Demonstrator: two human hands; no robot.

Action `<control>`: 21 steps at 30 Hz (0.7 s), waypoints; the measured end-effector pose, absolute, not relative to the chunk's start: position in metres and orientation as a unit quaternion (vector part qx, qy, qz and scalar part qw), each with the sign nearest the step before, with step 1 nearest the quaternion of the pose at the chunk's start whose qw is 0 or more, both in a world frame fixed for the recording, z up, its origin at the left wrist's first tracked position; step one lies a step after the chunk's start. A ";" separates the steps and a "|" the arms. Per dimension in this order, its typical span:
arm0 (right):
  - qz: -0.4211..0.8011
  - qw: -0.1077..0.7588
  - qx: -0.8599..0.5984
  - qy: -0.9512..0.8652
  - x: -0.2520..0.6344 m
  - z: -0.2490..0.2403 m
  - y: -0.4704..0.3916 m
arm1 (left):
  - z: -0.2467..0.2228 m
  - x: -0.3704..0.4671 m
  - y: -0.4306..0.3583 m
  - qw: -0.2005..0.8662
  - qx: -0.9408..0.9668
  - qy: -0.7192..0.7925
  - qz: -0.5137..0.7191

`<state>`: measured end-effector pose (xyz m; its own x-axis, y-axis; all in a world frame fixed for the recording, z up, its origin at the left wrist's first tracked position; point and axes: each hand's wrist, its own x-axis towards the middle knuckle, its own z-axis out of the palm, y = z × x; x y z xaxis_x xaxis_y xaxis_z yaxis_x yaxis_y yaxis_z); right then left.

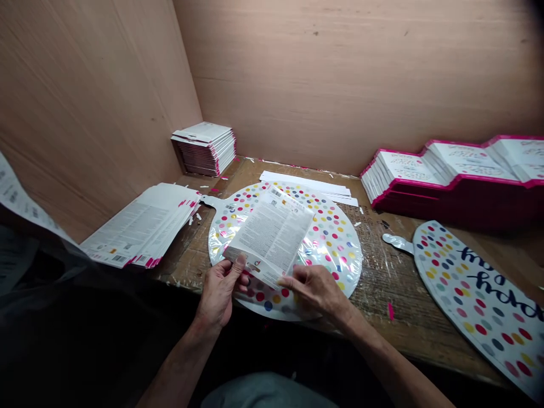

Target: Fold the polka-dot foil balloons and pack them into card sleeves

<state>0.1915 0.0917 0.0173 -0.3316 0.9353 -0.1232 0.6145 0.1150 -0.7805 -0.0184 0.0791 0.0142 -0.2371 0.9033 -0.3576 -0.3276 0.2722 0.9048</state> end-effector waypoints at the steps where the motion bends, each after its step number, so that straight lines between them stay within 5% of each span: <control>1: 0.420 0.237 -0.560 -0.673 0.191 0.014 0.095 | 0.017 -0.017 0.079 0.573 0.247 0.556 0.549; 5: 0.582 0.330 -0.494 -0.556 0.179 0.004 0.099 | 0.022 -0.008 0.079 0.580 0.251 0.549 0.547; 9: 0.485 0.433 -0.506 -0.567 0.169 0.000 0.090 | 0.020 -0.002 0.078 0.568 0.261 0.571 0.533; 21: 0.538 0.401 -0.501 -0.546 0.166 0.000 0.099 | 0.013 0.002 0.086 0.581 0.239 0.533 0.567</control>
<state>0.1663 0.0988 0.0002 -0.1766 0.9790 -0.1020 0.1161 -0.0822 -0.9898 0.0019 0.0855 0.0133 -0.2108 0.9132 -0.3487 -0.4044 0.2433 0.8816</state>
